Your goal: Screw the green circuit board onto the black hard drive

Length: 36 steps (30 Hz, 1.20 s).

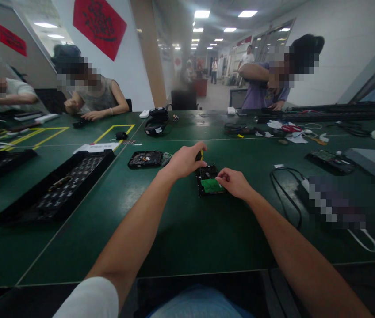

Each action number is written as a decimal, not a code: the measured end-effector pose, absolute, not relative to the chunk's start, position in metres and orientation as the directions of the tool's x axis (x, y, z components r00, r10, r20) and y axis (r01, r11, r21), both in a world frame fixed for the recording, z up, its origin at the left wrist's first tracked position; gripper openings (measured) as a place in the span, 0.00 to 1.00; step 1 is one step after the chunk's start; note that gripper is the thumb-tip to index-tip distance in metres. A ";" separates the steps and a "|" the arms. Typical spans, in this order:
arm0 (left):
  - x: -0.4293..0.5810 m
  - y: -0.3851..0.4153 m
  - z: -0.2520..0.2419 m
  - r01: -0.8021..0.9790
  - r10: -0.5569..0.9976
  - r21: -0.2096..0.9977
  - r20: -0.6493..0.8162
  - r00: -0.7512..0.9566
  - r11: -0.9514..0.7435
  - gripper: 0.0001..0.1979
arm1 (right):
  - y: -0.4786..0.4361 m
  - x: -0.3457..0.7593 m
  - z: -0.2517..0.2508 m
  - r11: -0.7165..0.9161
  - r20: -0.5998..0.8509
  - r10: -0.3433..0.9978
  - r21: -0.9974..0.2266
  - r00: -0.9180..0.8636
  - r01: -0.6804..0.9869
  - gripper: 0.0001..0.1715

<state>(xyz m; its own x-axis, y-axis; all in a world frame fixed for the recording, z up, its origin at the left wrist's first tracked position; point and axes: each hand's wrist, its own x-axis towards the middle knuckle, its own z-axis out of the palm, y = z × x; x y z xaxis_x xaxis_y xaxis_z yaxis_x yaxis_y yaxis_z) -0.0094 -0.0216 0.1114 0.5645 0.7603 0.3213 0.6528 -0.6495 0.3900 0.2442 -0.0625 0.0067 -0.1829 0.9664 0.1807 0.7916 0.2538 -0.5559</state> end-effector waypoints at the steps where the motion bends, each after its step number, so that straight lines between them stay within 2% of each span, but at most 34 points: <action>1: -0.010 -0.022 0.111 0.659 0.762 0.382 0.319 0.564 -0.648 0.22 | -0.063 0.244 0.007 0.252 0.178 0.967 -0.557 -0.183 0.792 0.12; 4: -0.010 -0.022 0.111 0.629 0.733 0.376 0.320 0.601 -0.680 0.26 | -0.063 0.244 0.007 0.243 0.166 0.970 -0.569 -0.179 0.786 0.12; 8: -0.008 -0.022 0.109 0.550 0.700 0.451 0.302 0.647 -0.703 0.30 | -0.063 0.243 0.007 0.235 0.162 0.972 -0.581 -0.172 0.779 0.12; 11: -0.008 -0.022 0.109 0.552 0.713 0.472 0.291 0.638 -0.687 0.28 | -0.063 0.243 0.008 0.235 0.154 0.972 -0.580 -0.178 0.780 0.12; 20: -0.009 -0.023 0.111 0.656 0.776 0.417 0.299 0.555 -0.629 0.25 | -0.066 0.242 0.012 0.225 0.145 0.974 -0.581 -0.172 0.782 0.12; 25: -0.008 -0.022 0.107 0.549 0.706 0.463 0.303 0.640 -0.696 0.30 | -0.066 0.241 0.011 0.223 0.153 0.975 -0.603 -0.163 0.766 0.11; 29: -0.009 -0.022 0.106 0.496 0.688 0.517 0.290 0.665 -0.697 0.28 | -0.065 0.241 0.010 0.228 0.156 0.973 -0.596 -0.168 0.770 0.11; 36: -0.010 -0.024 0.113 0.603 0.768 0.497 0.249 0.590 -0.624 0.24 | -0.064 0.243 0.008 0.236 0.162 0.971 -0.572 -0.173 0.785 0.12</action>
